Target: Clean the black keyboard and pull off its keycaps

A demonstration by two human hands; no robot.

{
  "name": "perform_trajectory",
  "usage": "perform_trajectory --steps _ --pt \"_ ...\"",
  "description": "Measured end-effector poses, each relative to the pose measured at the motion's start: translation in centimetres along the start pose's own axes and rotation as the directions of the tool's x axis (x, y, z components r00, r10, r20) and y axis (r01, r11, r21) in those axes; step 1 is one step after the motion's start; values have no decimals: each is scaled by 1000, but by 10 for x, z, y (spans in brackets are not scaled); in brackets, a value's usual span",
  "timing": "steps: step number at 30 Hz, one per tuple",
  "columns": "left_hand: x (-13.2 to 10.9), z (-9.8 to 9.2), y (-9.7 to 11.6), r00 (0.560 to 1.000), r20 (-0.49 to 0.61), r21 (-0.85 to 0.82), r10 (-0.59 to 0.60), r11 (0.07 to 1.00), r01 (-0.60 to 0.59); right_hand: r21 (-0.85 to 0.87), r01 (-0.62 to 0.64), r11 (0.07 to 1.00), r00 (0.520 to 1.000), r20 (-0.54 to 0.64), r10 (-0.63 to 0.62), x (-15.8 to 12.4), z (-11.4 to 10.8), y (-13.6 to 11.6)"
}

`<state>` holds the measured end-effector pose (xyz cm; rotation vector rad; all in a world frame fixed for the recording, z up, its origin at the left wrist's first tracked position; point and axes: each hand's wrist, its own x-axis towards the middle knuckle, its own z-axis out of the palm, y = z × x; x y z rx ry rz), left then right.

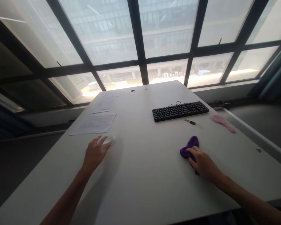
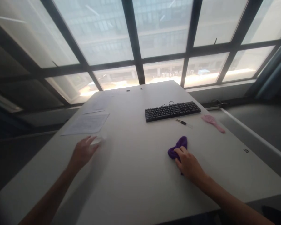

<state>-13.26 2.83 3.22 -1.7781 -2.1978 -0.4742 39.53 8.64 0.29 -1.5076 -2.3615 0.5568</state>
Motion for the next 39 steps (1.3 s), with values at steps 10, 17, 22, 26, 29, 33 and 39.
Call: perform_trajectory --steps 10,17,22,26,29,33,39 --pt "36 25 14 946 250 -39 -205 974 221 34 119 992 993 23 -120 36 2 -82" --pt "59 60 149 945 325 -139 46 990 0 64 88 994 995 32 -90 34 16 -73" --pt "26 77 283 791 289 -685 539 694 -221 197 105 975 948 -315 -38 10 -16 -39" --pt "27 67 325 814 173 -830 555 528 -183 172 95 981 831 -556 17 2 -54 -23" --pt "47 56 294 911 174 -780 373 617 -103 175 80 981 788 -614 45 7 -59 -31" --pt "57 52 231 955 142 -681 259 726 -95 151 189 970 911 -396 -116 26 -17 -74" --pt "35 64 194 859 295 -522 418 823 -222 -101 290 952 956 -20 -294 72 34 -85"
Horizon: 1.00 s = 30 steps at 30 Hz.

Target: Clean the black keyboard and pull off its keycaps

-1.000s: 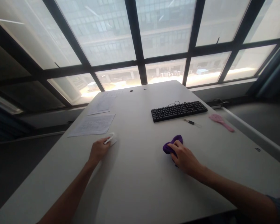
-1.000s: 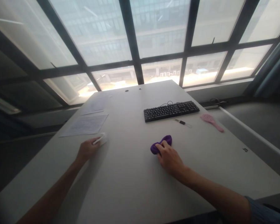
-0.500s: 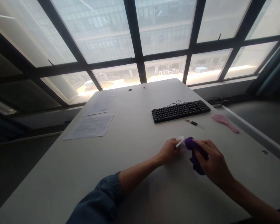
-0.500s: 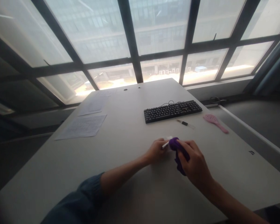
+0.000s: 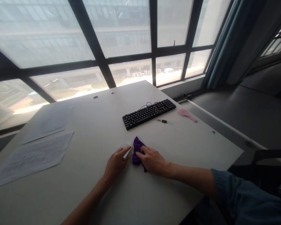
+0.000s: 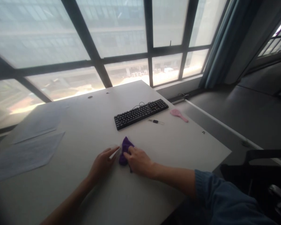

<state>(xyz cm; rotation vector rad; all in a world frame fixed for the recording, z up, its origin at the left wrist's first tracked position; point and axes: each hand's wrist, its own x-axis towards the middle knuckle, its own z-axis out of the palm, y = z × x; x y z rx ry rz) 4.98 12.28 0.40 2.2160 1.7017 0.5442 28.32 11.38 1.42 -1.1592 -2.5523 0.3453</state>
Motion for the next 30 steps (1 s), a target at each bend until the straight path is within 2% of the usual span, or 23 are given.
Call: perform_trajectory --steps 2,5,9,12,14,15,16,17,18,19,20,22,23,24,25,27,30 --pt "-3 3 -1 997 76 41 28 999 -31 -29 -191 981 981 -24 190 -12 -12 36" --pt "-4 5 1 993 113 96 46 994 -57 -47 -458 888 884 -129 449 -66 -44 104" --pt "-5 9 4 990 128 136 57 988 -74 -68 -630 773 761 -249 599 -169 -82 188" --pt "-8 15 3 989 124 130 81 987 -97 -129 -774 620 622 -344 704 -224 -105 234" --pt "-9 18 2 990 99 101 99 989 -109 -136 -848 513 518 -420 745 -232 -119 251" --pt "-9 19 1 992 74 85 100 991 -106 -109 -870 480 469 -479 742 -227 -124 254" --pt "-9 19 1 994 40 68 98 993 -101 -61 -879 473 429 -536 728 -216 -127 252" --pt "-9 19 2 995 5 52 96 994 -96 -5 -864 503 409 -588 697 -199 -127 244" --pt "-8 18 4 995 -31 38 95 995 -94 53 -826 561 416 -614 670 -178 -124 231" --pt "-8 17 7 993 -63 25 96 995 -94 112 -766 632 446 -615 650 -156 -118 214" --pt "-7 17 12 991 -86 14 99 995 -98 166 -680 715 513 -588 625 -132 -109 192" --pt "-6 20 22 988 -98 9 117 993 -117 236 -474 848 707 -473 527 -88 -84 143" --pt "-5 24 27 986 -93 21 135 991 -134 253 -389 886 797 -390 462 -69 -70 119" --pt "-5 30 32 983 -80 44 167 985 -164 255 -324 911 867 -305 394 -54 -56 97" --pt "-5 38 37 976 -61 73 211 976 -206 229 -272 935 917 -232 324 -41 -42 78" --pt "-5 58 43 954 -26 129 297 948 -292 110 -198 974 970 -119 211 -23 -21 52" --pt "2 90 49 945 -16 142 326 936 -321 65 -157 986 986 -47 160 -14 -11 45"
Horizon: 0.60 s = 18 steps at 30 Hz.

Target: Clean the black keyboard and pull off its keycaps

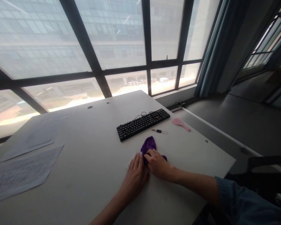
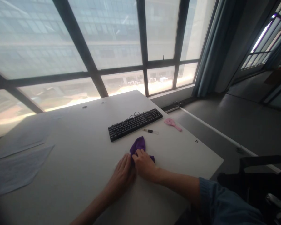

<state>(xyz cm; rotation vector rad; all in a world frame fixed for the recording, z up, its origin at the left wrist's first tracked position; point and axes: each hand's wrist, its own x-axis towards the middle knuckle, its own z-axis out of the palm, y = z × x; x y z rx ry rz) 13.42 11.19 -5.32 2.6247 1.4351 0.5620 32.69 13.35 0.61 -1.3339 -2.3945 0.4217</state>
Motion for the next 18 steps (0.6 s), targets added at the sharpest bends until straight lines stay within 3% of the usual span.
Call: perform_trajectory --steps 2,4,6,8,11,14,18 --pt "14 17 5 999 -3 -35 -45 998 45 75 -7 997 999 -39 10 3 -7 11" --pt "37 28 11 995 3 -81 -97 992 97 121 -33 992 984 -173 54 6 -20 30" --pt "68 32 19 991 14 -122 -129 984 130 117 -54 992 937 -338 91 11 -35 54" --pt "99 30 26 993 26 -157 -116 980 119 104 -93 990 873 -470 131 17 -47 79" --pt "132 13 34 990 -2 -162 -141 977 139 64 -215 975 839 -499 218 24 -54 107" --pt "130 -12 31 985 -79 -108 -153 984 144 -2 -326 945 804 -526 276 24 -52 113" --pt "82 -48 0 985 -92 -41 -149 988 146 -12 -127 992 863 -495 105 17 -43 87"
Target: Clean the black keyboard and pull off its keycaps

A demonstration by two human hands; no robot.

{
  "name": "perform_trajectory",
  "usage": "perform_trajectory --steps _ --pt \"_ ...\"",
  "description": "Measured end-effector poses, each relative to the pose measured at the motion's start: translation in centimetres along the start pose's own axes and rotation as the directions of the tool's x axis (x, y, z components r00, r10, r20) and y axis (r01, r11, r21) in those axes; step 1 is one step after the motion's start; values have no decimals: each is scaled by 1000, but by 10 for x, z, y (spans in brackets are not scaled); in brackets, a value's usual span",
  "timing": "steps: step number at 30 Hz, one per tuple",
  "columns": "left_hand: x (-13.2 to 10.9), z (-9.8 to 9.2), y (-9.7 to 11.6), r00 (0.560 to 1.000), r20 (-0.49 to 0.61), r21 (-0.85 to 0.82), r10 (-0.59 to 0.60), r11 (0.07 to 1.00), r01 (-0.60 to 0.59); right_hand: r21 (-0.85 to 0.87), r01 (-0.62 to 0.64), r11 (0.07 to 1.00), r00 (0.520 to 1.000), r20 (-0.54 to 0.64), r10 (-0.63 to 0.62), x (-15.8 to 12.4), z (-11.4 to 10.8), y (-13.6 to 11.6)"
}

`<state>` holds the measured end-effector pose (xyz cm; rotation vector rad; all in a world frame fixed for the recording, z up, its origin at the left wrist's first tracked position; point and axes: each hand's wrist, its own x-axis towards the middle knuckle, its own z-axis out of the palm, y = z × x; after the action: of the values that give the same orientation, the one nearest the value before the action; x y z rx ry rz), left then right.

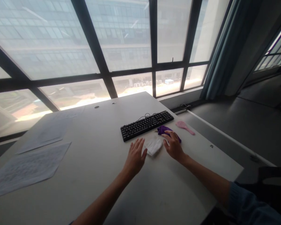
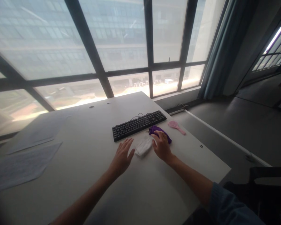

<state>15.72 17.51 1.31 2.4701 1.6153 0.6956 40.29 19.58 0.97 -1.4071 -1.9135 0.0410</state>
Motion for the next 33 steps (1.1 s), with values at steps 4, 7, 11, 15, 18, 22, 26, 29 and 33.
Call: perform_trajectory --steps 4,7,11,15,18,22,26,29,33 --pt "-59 -28 -57 991 23 130 -130 983 126 110 103 989 984 136 -118 -17 6 -40" --pt "-110 -35 -92 977 16 214 -215 955 207 170 226 959 917 295 -269 -32 16 -65" --pt "-174 -33 -114 959 4 294 -283 917 269 158 293 943 813 477 -333 -35 31 -68" --pt "-221 -36 -124 956 4 335 -293 901 275 14 189 982 851 496 -171 -23 35 -44" --pt "-236 -41 -131 943 12 356 -332 883 306 14 206 978 882 430 -192 -21 34 -38" --pt "-230 -44 -136 943 66 336 -326 897 287 134 307 942 836 436 -334 -31 37 -49" --pt "-224 -44 -134 960 48 308 -277 918 249 204 309 929 799 474 -369 -35 42 -53" --pt "-227 -46 -134 970 18 277 -241 934 227 248 292 924 813 444 -376 -34 40 -51" --pt "-229 -51 -136 979 14 253 -204 948 194 290 261 921 815 445 -371 -33 35 -51"
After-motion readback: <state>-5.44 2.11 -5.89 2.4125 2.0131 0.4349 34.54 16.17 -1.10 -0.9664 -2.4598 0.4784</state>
